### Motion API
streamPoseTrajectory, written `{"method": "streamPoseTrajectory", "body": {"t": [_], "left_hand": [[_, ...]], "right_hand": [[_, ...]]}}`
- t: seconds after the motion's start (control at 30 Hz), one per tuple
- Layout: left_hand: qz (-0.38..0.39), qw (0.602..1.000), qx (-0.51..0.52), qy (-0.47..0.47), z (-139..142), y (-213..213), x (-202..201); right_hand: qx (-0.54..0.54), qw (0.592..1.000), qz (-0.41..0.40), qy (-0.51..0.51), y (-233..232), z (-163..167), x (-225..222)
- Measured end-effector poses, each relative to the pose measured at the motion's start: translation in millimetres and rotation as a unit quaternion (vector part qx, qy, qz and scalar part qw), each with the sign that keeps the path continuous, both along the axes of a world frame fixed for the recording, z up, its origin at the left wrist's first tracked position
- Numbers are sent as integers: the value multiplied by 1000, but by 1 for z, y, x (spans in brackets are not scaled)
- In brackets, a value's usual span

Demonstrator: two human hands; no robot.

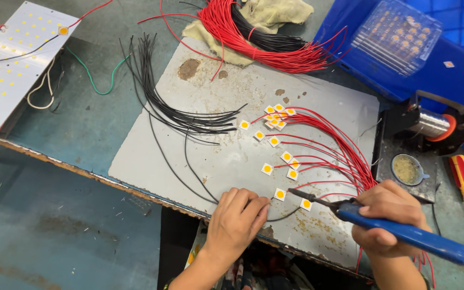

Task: The person solders red and black wires to the terminals of small square LED modules laid on a workbench. They use a soldering iron and solder wire, then gather the completed LED assemblies into a bundle.

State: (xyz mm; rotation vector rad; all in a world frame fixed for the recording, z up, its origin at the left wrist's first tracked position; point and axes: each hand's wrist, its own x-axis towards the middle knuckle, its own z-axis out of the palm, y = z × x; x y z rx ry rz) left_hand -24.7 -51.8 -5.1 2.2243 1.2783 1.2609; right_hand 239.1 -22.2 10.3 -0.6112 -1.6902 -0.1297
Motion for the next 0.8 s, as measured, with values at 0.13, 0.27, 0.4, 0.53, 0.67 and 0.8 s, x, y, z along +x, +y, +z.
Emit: {"method": "streamPoseTrajectory", "body": {"t": [0.13, 0.27, 0.4, 0.53, 0.67, 0.8], "left_hand": [[-2, 1000, 4, 6, 0, 0, -1], [-1, 1000, 3, 11, 1, -1, 0], [0, 1000, 1, 12, 3, -1, 0], [1, 1000, -4, 14, 5, -1, 0], [-11, 1000, -11, 16, 6, -2, -2], [-9, 1000, -11, 17, 6, -2, -1]], "right_hand": [[-22, 999, 34, 16, 3, 9, -16], [-36, 998, 41, 9, 2, 10, -20], [-44, 998, 54, 9, 2, 5, -18], [-18, 998, 54, 14, 4, 2, -18], [-32, 998, 59, 16, 2, 2, -19], [-16, 998, 65, 17, 3, 2, -23]]}}
